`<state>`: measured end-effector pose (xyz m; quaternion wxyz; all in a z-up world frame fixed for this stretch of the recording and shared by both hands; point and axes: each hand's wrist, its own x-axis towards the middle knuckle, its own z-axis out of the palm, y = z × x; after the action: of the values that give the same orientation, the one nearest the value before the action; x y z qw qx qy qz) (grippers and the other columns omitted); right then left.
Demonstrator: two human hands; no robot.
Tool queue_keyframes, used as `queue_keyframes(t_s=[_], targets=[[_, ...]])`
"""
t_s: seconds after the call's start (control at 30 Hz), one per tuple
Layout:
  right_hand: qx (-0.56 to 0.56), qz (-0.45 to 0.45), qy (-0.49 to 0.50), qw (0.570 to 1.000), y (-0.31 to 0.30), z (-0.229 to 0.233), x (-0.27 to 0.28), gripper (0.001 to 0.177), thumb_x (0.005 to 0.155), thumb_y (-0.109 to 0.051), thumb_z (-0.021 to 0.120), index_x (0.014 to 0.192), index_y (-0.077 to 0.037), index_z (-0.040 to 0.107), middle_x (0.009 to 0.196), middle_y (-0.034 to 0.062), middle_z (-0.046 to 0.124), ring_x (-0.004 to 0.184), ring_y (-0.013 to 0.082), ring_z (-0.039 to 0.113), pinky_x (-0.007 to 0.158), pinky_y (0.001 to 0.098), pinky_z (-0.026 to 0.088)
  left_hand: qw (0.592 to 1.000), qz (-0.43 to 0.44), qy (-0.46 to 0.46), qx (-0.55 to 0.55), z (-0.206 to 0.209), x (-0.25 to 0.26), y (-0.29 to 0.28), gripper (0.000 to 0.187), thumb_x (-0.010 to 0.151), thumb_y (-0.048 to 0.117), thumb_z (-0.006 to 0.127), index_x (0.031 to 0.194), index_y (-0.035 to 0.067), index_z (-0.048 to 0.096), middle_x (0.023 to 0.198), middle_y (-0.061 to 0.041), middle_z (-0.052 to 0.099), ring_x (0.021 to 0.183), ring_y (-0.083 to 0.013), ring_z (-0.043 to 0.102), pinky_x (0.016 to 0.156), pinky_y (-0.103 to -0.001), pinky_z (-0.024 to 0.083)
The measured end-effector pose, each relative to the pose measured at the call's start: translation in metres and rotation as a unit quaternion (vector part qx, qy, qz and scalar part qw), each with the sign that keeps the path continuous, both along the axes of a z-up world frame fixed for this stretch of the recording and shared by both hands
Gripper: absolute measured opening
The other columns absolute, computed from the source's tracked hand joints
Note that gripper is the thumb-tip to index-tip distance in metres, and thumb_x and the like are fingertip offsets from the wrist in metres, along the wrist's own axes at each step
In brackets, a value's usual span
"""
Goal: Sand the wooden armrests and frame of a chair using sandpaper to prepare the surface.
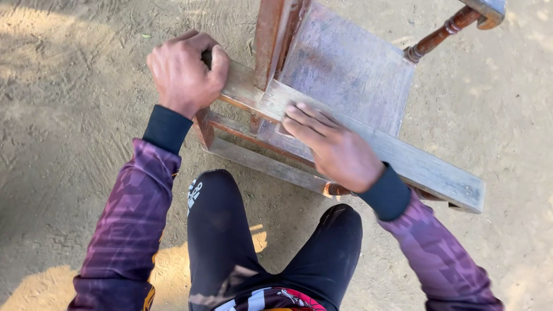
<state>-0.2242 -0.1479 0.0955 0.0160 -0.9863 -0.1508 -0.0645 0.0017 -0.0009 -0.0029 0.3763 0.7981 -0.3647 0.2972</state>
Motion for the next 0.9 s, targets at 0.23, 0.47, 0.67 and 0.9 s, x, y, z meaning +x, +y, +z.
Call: queue_keyframes(t_s=[0.23,0.47,0.67,0.9], targets=[[0.05,0.02,-0.003,0.999,-0.002,-0.002,0.032,0.048,0.086,-0.001,0.054,0.133,0.004,0.046,0.141,0.0166,0.044,0.135,0.0305,0.037,0.11,0.041,0.036,0.999,0.03,-0.027,-0.002,0.006,0.001,0.0,0.02,0.082,0.025,0.06,0.069,0.014,0.069,0.061,0.003,0.059,0.039,-0.0101,0.03,0.038,-0.027,0.021],[0.068,0.013,0.029,0.997,-0.016,-0.009,0.032,0.05,0.08,0.005,0.053,0.129,0.003,0.049,0.137,0.0197,0.049,0.13,0.0324,0.045,0.107,0.0407,0.04,1.0,0.02,0.01,-0.015,0.003,-0.004,0.0,0.02,0.08,0.023,0.058,0.067,0.013,0.071,0.057,0.005,0.056,0.035,-0.0101,0.027,0.034,-0.026,0.018],[0.034,0.02,0.023,0.999,-0.007,0.004,0.028,0.051,0.078,0.006,0.053,0.128,0.005,0.048,0.135,0.0185,0.049,0.13,0.0341,0.044,0.107,0.0391,0.039,1.0,0.022,0.006,0.004,0.007,-0.003,0.002,0.021,0.079,0.024,0.056,0.067,0.013,0.069,0.058,0.004,0.056,0.035,-0.0101,0.027,0.033,-0.025,0.018],[0.018,0.03,-0.007,0.999,0.002,0.005,0.046,0.04,0.083,0.003,0.05,0.123,0.007,0.047,0.126,0.0142,0.05,0.125,0.0295,0.047,0.106,0.0365,0.041,1.0,-0.002,0.005,-0.004,0.005,0.0,0.0,0.022,0.081,0.024,0.056,0.064,0.013,0.066,0.056,0.003,0.054,0.035,-0.0094,0.024,0.032,-0.025,0.015]])
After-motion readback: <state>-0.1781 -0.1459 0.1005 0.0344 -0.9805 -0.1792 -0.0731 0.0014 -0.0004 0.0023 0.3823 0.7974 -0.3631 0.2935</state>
